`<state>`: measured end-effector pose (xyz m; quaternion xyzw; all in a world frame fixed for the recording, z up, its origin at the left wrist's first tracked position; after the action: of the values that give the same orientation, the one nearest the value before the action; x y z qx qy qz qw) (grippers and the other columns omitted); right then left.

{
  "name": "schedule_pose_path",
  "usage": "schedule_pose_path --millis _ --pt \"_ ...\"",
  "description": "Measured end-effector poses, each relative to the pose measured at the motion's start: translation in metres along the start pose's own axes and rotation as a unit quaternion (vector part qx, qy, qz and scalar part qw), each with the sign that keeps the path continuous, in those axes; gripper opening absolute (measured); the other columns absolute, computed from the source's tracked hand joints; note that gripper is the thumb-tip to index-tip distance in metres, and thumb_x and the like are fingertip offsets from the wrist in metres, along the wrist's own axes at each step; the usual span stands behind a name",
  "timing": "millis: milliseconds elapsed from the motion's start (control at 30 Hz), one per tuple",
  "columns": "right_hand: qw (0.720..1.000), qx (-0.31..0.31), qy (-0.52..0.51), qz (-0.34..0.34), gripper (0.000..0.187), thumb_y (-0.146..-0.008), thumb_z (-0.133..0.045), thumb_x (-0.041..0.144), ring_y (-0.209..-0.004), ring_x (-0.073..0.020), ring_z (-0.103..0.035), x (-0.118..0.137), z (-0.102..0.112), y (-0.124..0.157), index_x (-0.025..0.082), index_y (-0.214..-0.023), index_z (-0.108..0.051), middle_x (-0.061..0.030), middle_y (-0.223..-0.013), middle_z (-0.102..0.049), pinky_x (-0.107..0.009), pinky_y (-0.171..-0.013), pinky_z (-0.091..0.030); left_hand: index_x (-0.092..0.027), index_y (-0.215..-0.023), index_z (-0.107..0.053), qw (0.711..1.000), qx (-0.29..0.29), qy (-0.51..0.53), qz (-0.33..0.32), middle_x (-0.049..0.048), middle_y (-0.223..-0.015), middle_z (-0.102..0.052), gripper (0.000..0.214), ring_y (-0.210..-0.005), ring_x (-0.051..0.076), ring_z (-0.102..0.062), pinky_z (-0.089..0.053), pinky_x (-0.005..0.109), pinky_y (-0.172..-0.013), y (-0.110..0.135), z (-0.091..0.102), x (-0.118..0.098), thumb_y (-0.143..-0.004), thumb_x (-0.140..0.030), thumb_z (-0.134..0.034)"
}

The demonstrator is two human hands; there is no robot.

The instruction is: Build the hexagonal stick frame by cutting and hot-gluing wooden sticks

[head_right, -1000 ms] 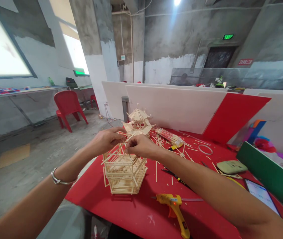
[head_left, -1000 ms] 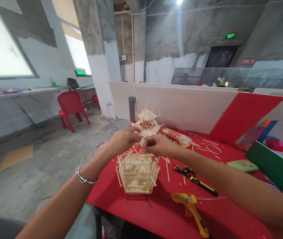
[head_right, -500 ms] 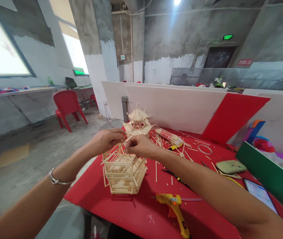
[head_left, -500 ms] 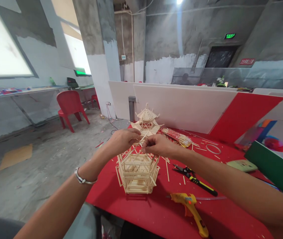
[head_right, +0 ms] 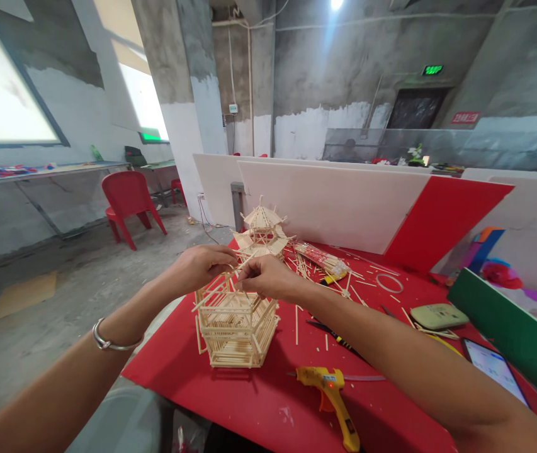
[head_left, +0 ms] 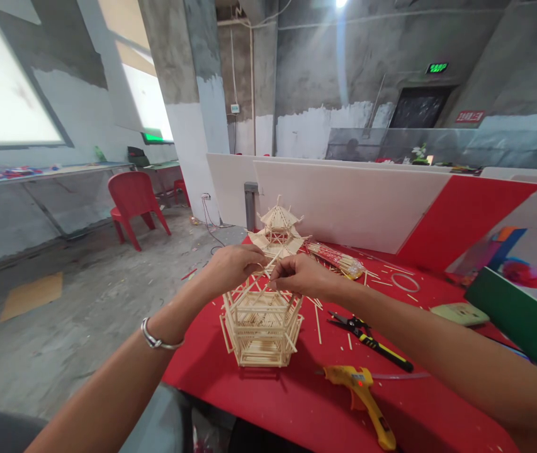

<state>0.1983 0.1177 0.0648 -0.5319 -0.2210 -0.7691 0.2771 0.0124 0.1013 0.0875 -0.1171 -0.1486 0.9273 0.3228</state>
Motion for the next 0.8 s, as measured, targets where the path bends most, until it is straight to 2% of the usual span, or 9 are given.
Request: schedule_pose_path --millis 567,800 --pt "1.0 -0.001 -0.006 -0.004 0.007 -0.067 -0.067 0.021 -0.049 -0.0061 -0.043 0.002 -0.0014 0.0027 0.018 -0.07 -0.062 0.005 -0.059 -0.053 -0.021 -0.044 -0.037 -0.024 -0.091 -0.073 0.999 -0.032 0.003 -0.025 0.0041 -0.093 -0.072 0.024 -0.08 0.013 -0.064 -0.044 0.023 -0.067 0.0015 -0.0004 0.001 -0.088 -0.02 -0.05" --pt "1.0 -0.001 -0.003 -0.01 0.008 -0.069 -0.067 0.022 -0.048 -0.0054 -0.044 0.0018 -0.0016 0.0028 0.018 -0.072 -0.062 0.0052 -0.06 -0.054 -0.02 -0.044 -0.037 -0.024 -0.092 -0.072 1.0 -0.015 0.001 -0.011 0.0028 -0.095 -0.072 0.025 -0.081 0.014 -0.064 -0.042 0.024 -0.065 0.0006 0.0004 -0.0002 -0.086 -0.014 -0.051"
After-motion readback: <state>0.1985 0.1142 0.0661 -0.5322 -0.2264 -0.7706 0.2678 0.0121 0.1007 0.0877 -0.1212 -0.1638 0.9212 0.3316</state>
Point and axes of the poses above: each hand's wrist, its own y-axis away from the middle knuckle, its own z-axis out of the back of the hand, x = y × z, the point moved 2 cm from there along -y, towards the middle knuckle
